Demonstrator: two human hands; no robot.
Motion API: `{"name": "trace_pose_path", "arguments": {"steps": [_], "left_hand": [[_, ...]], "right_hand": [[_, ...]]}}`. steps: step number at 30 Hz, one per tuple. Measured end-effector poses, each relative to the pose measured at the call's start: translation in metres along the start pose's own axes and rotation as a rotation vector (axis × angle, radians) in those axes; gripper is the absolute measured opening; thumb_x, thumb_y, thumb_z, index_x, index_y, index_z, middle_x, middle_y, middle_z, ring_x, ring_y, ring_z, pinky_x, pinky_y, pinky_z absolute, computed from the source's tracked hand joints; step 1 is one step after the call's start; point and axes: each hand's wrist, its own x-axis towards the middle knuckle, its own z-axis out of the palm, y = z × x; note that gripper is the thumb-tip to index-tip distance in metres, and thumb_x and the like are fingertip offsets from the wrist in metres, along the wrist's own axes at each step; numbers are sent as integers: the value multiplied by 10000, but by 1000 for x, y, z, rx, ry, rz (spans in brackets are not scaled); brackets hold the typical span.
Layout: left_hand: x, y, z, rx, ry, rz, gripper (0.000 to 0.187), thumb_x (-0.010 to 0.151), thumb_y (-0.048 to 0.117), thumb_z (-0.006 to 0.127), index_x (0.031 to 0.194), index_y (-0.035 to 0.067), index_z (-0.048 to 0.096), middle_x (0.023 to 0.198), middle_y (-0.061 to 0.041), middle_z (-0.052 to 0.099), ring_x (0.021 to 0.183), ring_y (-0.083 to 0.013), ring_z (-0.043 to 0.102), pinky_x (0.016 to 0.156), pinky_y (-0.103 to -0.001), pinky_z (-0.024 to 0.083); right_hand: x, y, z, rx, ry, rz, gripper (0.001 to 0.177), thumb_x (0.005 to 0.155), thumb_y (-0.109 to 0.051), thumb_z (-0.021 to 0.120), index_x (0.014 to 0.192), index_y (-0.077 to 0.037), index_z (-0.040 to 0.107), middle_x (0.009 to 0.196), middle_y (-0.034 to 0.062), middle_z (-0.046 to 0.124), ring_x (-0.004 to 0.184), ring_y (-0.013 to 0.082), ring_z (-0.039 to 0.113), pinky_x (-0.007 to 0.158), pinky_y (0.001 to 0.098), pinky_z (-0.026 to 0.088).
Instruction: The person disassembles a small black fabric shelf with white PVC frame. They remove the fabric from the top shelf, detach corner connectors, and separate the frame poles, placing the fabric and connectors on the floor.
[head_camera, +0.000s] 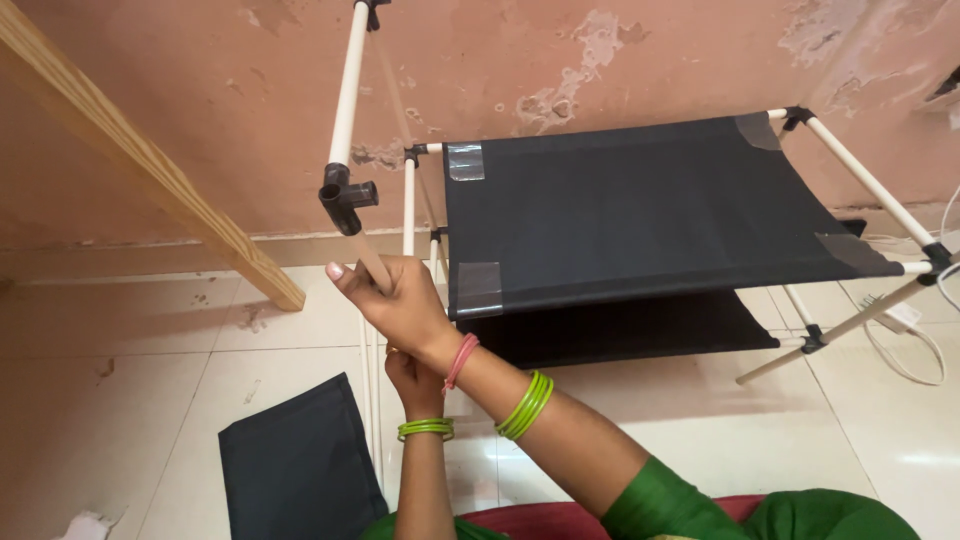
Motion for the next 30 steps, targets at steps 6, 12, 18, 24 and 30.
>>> {"name": "trace_pose_path", "arguments": {"steps": [6,12,18,24,30], "left_hand": [[2,14,8,-63,56,-107,303,1031,100,534,1303,-11,611,939,6,633,779,-52,521,688,-216,457],[5,14,6,-153,32,-69,278,1044,117,557,1286,-12,599,1047,2,649,904,-69,585,765,-217,484],[6,-2,-3,78,-22,87,343,1050,175,544,1337,-14,537,1164,-59,624,1034,-138,611,864,-273,511],[9,-13,-7,-200,-92,-131,436,1090,243,475,1443,-9,443,1300,-100,570,1161,-185,602,965,-314,519],[18,-32,-16,-1106,-224,-327,514,1182,322,390,1556,-26,334,1425,-119,466,1313,-215,510,1128,-343,434]], "right_hand": [[21,1,-26,51,-407,100,555,974,-330,709,551,-90,441,523,-65,361,490,57,293,432,275,238],[9,7,-10,44,-175,-2,390,1019,-303,667,730,-51,589,595,-44,456,550,53,377,481,272,323],[-24,10,6,-202,144,-192,338,1069,-341,565,964,-21,536,565,67,472,495,132,450,470,329,353],[-18,5,12,-328,155,-234,359,1088,-389,495,994,-42,487,588,149,541,535,336,603,497,421,428],[-20,1,22,-366,201,-195,350,1097,-383,487,994,-49,490,612,163,578,598,385,636,522,454,449]]}}
